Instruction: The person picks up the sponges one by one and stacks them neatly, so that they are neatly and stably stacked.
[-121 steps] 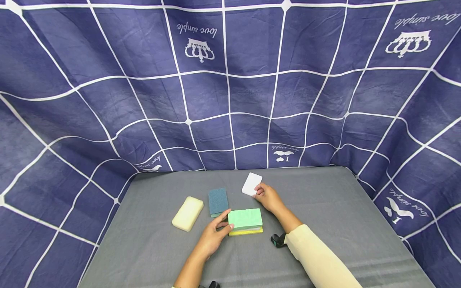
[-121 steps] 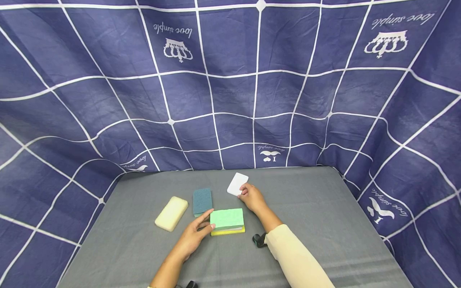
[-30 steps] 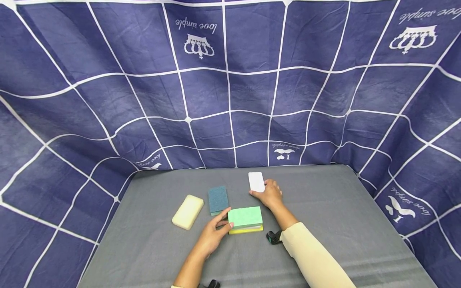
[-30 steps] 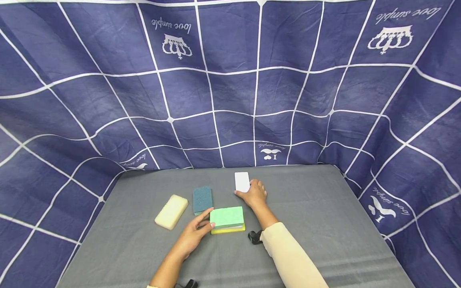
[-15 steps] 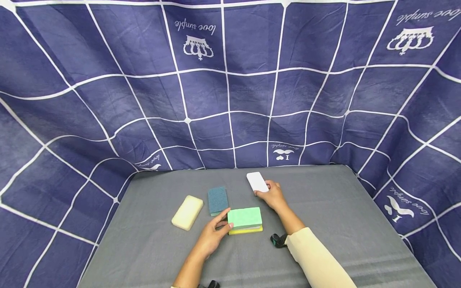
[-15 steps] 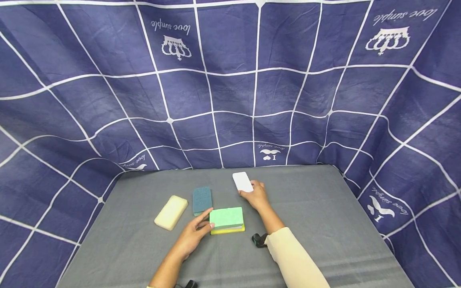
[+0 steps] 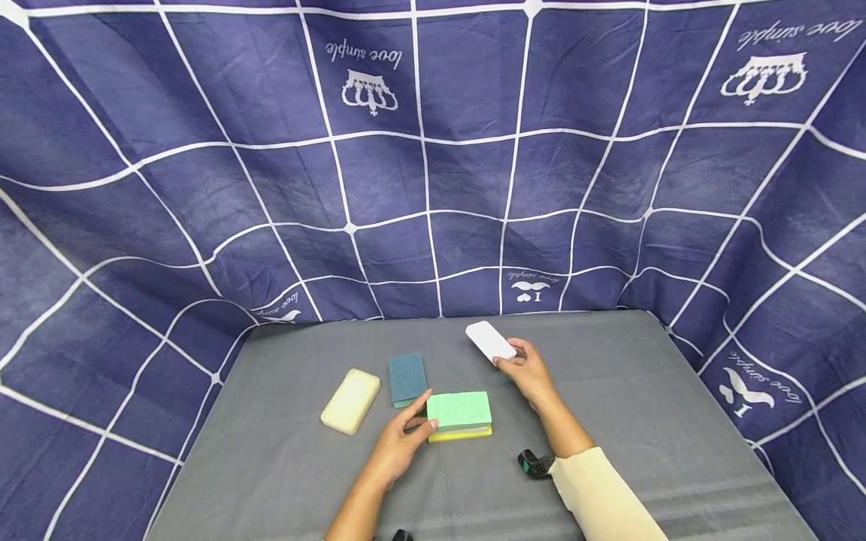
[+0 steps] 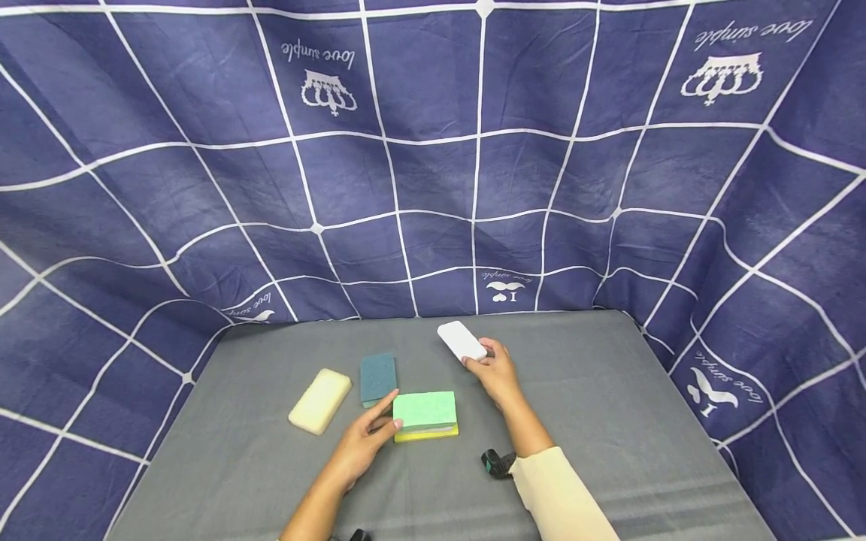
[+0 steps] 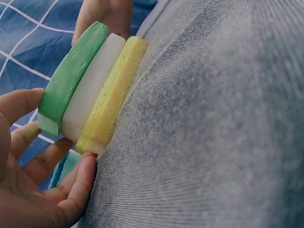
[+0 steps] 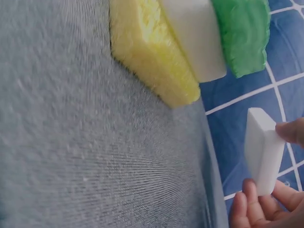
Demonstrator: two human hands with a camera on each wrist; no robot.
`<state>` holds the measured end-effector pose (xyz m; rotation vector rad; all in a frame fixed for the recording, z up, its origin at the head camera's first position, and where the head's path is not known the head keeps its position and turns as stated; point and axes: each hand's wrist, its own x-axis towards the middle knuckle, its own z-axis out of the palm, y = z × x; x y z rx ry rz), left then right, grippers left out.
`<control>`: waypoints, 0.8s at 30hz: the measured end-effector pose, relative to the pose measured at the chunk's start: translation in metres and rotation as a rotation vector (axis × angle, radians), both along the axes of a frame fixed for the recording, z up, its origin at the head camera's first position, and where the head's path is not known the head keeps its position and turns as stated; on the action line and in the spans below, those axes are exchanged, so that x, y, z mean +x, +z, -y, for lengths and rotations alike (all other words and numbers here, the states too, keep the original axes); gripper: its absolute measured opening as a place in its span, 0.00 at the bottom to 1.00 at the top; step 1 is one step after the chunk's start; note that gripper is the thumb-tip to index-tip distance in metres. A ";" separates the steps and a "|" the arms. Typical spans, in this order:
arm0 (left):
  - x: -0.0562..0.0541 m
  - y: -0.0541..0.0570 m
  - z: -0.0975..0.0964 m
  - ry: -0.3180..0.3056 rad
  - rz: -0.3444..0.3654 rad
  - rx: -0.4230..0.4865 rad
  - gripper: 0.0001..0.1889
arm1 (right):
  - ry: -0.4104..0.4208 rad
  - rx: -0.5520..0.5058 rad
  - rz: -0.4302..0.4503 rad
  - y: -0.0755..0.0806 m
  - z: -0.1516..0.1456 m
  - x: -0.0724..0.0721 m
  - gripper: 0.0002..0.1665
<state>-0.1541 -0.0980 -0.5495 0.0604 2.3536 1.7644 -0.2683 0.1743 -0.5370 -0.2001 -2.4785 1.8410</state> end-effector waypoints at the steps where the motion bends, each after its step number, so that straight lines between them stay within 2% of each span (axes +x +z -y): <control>1: 0.000 0.000 0.000 0.003 0.000 0.000 0.33 | -0.003 -0.022 -0.005 0.001 0.000 0.002 0.36; 10: 0.000 0.000 0.000 0.010 -0.002 0.022 0.34 | 0.024 -0.214 -0.052 0.010 -0.002 0.016 0.33; 18: 0.000 0.001 0.000 0.016 0.012 0.074 0.36 | 0.104 -0.305 -0.075 0.016 -0.001 0.034 0.36; 24: -0.002 -0.001 -0.001 0.029 0.000 0.069 0.37 | 0.189 -0.328 -0.096 0.018 -0.001 0.046 0.39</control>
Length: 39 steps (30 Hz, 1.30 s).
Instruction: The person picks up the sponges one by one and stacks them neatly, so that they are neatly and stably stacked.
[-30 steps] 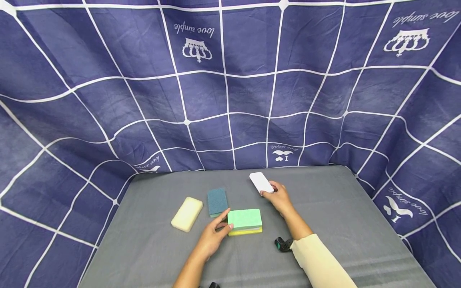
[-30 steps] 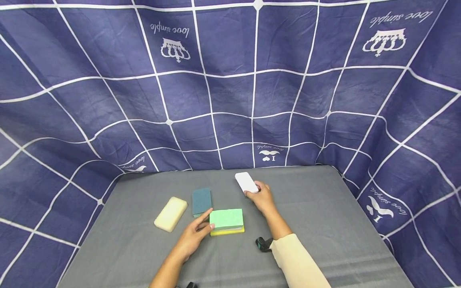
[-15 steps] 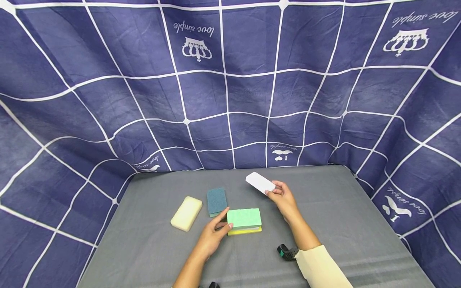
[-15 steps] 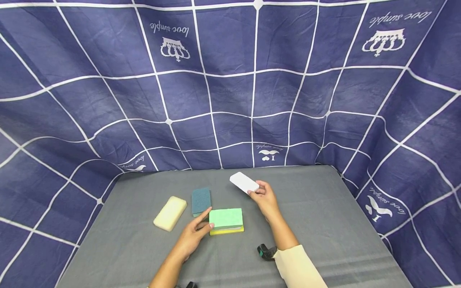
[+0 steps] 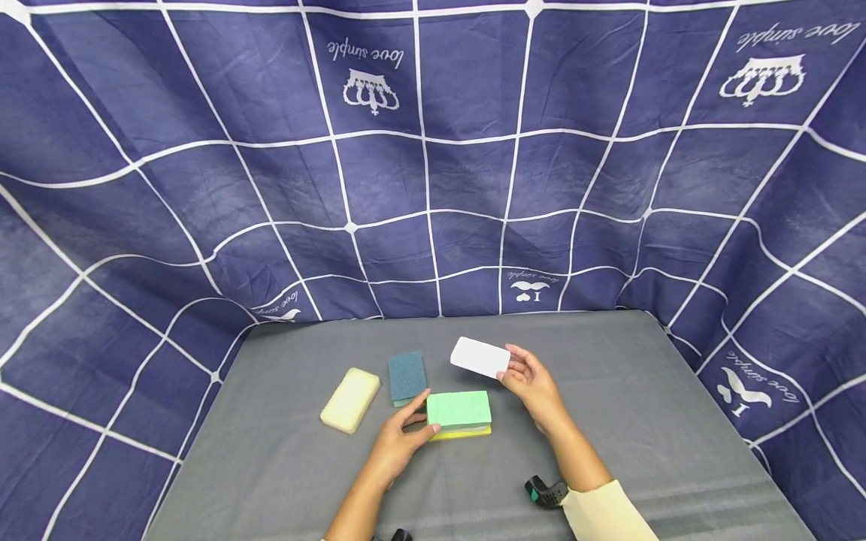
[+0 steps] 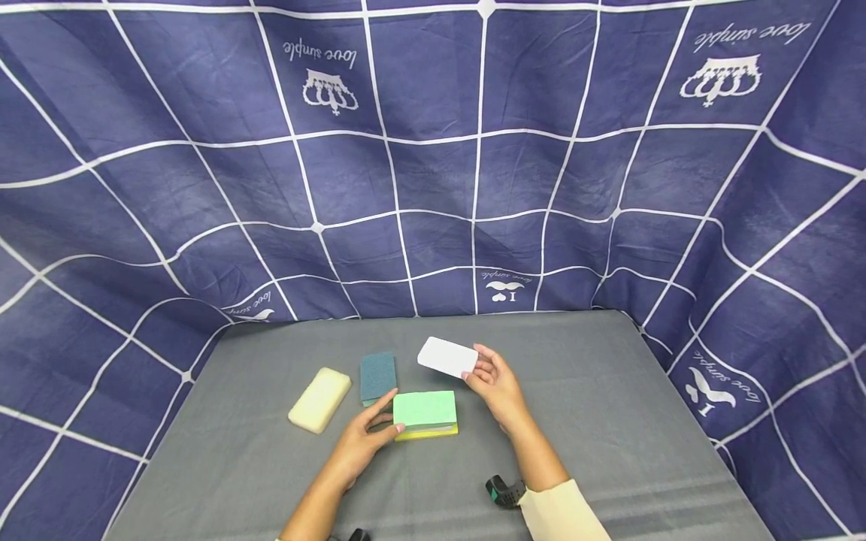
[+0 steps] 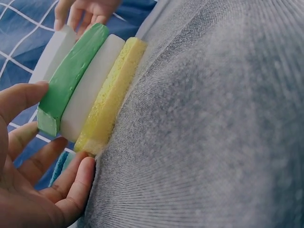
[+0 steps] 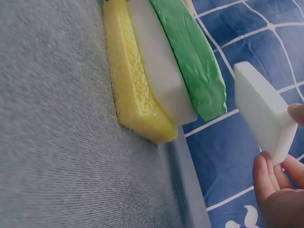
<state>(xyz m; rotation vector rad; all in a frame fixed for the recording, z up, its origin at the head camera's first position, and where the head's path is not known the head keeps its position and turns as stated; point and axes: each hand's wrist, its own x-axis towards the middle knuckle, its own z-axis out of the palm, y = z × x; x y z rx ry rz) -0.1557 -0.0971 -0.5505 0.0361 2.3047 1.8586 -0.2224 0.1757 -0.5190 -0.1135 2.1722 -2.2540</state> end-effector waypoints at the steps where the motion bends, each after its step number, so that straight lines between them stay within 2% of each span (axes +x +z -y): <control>1: 0.000 0.000 0.000 0.001 -0.004 -0.003 0.37 | 0.013 0.000 -0.001 0.001 0.000 0.002 0.39; 11: -0.002 -0.002 -0.001 0.012 -0.022 -0.035 0.38 | 0.133 -0.026 -0.011 -0.004 0.007 0.023 0.39; 16: -0.001 -0.002 -0.002 0.014 -0.025 -0.021 0.37 | 0.175 0.026 -0.052 -0.009 0.010 0.029 0.38; 20: 0.000 -0.003 -0.002 0.015 -0.031 -0.015 0.37 | 0.187 0.110 -0.107 -0.011 0.011 0.032 0.36; 25: 0.001 -0.003 -0.002 0.020 -0.035 0.002 0.37 | 0.204 0.169 -0.133 -0.014 0.009 0.032 0.35; 35: -0.001 -0.007 -0.001 0.041 -0.018 0.011 0.38 | 0.274 0.201 -0.144 -0.022 0.007 0.032 0.36; 39: 0.000 -0.004 -0.001 0.027 -0.013 0.019 0.39 | 0.300 0.202 -0.173 -0.024 0.007 0.032 0.36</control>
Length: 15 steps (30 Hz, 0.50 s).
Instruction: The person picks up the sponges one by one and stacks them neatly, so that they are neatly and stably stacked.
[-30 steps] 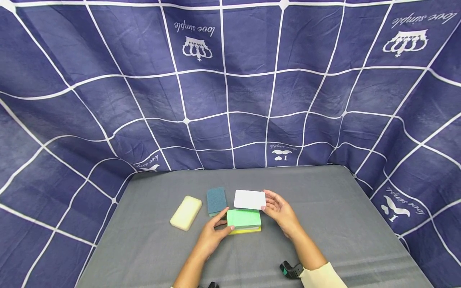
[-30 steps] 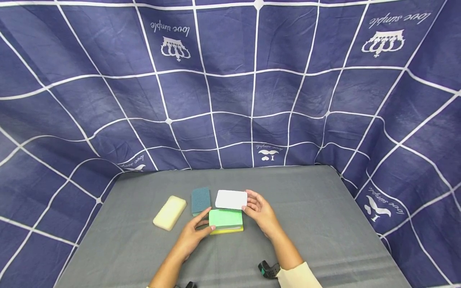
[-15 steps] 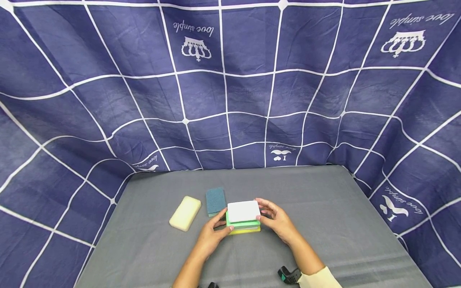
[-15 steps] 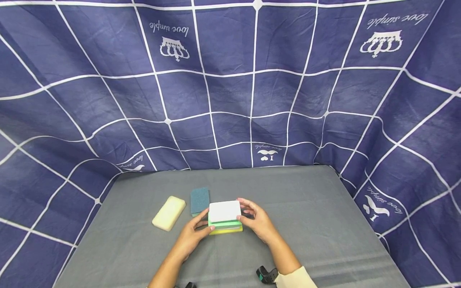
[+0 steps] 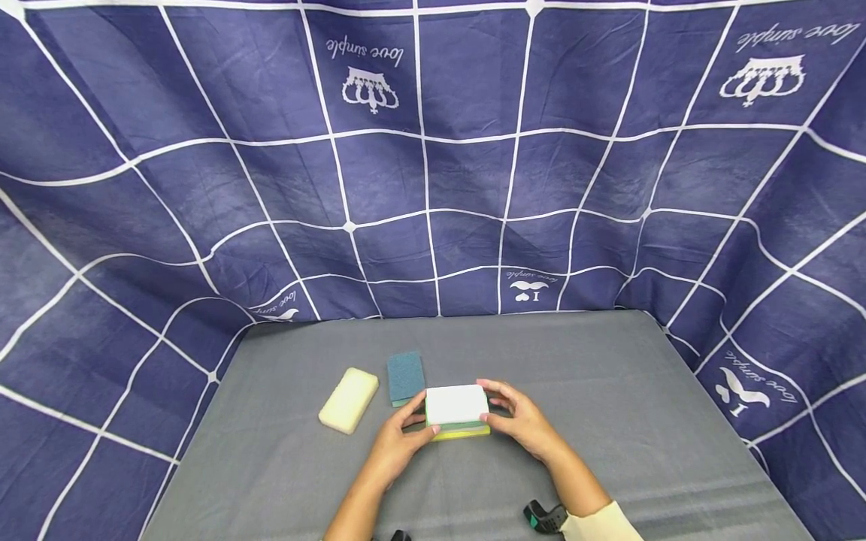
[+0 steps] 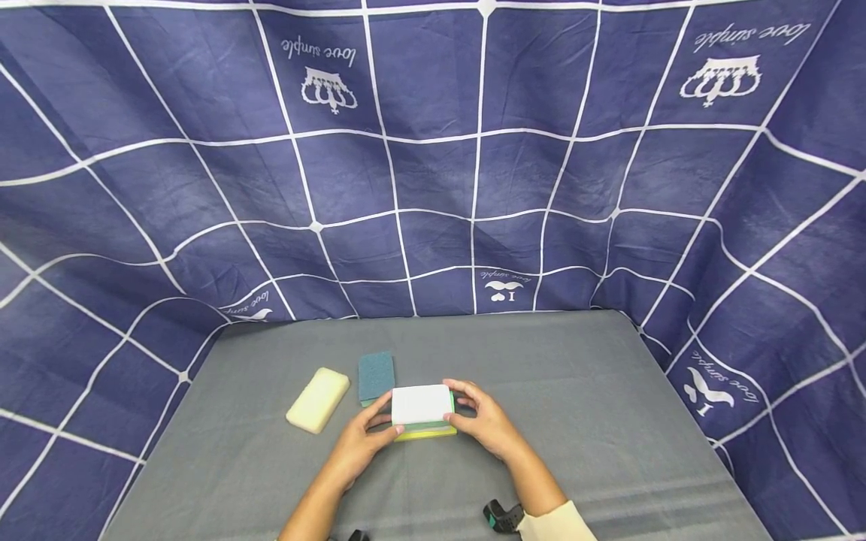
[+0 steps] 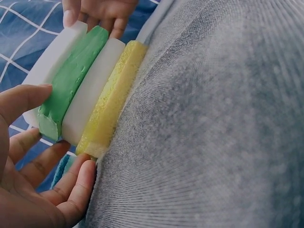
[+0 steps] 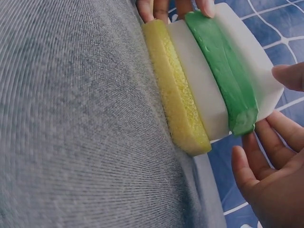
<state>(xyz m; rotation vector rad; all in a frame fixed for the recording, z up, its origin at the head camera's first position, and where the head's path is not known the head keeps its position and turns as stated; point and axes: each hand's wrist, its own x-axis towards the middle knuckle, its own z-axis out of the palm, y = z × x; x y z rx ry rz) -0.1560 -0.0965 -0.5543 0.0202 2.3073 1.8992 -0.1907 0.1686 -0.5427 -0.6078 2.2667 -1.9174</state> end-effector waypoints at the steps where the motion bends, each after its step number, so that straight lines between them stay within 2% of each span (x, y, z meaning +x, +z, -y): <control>1: 0.001 0.001 0.000 -0.004 -0.002 0.004 0.39 | 0.005 0.001 -0.006 0.000 0.000 0.000 0.35; 8: -0.001 0.001 0.001 -0.024 -0.025 0.014 0.40 | 0.016 0.022 -0.010 0.001 0.001 0.001 0.35; 15: -0.001 0.001 0.002 -0.051 -0.007 -0.008 0.42 | 0.019 0.040 0.003 0.000 0.001 0.000 0.35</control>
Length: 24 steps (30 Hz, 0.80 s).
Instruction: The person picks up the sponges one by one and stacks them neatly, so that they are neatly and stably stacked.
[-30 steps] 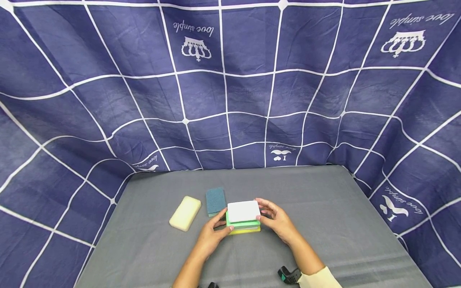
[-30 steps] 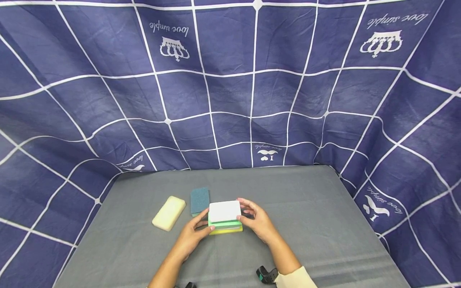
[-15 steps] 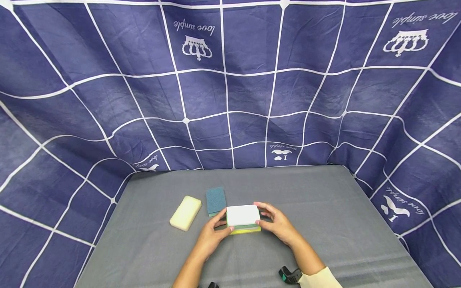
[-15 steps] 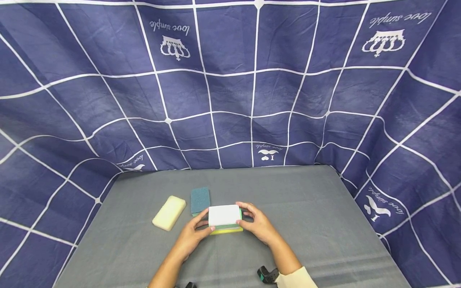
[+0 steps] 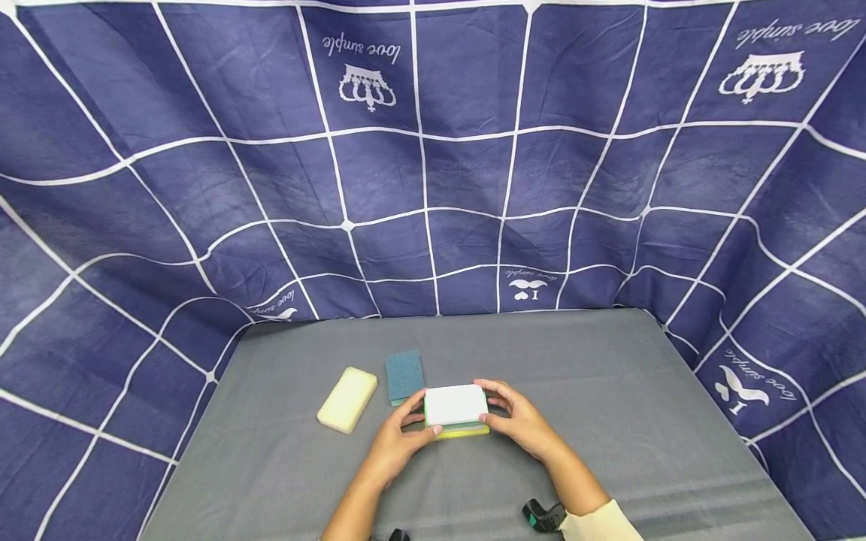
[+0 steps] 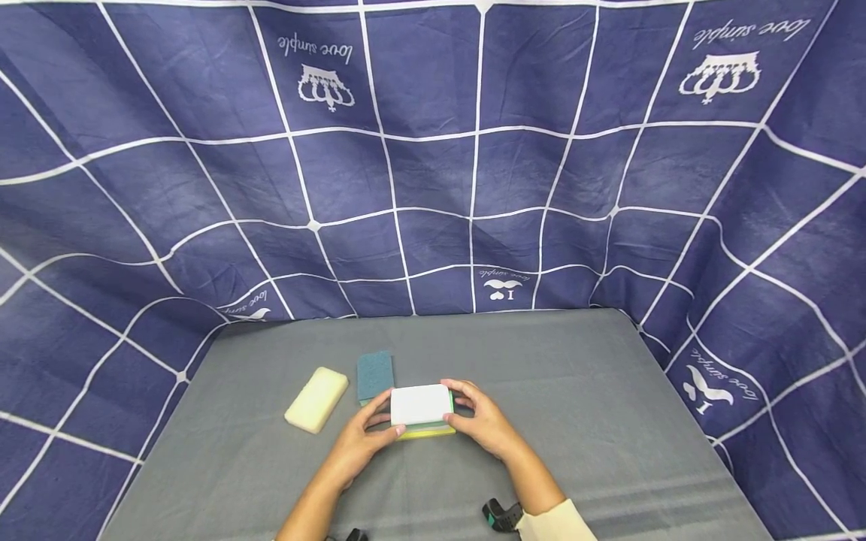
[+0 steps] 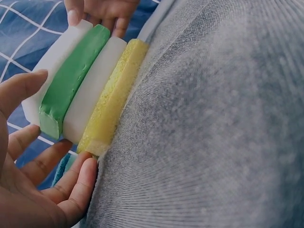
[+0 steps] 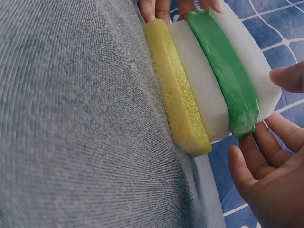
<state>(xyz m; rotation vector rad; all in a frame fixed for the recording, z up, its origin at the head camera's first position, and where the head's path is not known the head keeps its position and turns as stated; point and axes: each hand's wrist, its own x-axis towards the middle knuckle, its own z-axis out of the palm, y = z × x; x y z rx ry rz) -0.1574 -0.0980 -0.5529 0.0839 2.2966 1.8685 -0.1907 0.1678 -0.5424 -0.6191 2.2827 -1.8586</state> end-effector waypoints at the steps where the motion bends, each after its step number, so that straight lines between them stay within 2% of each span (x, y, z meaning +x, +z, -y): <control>1: 0.000 0.000 0.000 0.003 0.005 -0.002 0.41 | 0.000 0.003 0.002 0.000 0.000 0.000 0.35; 13: 0.002 0.001 0.001 0.023 -0.004 -0.054 0.41 | -0.005 0.041 0.005 0.004 0.001 0.001 0.35; 24: 0.001 0.002 0.000 0.009 -0.015 -0.040 0.41 | -0.013 0.051 0.012 0.006 -0.002 0.002 0.35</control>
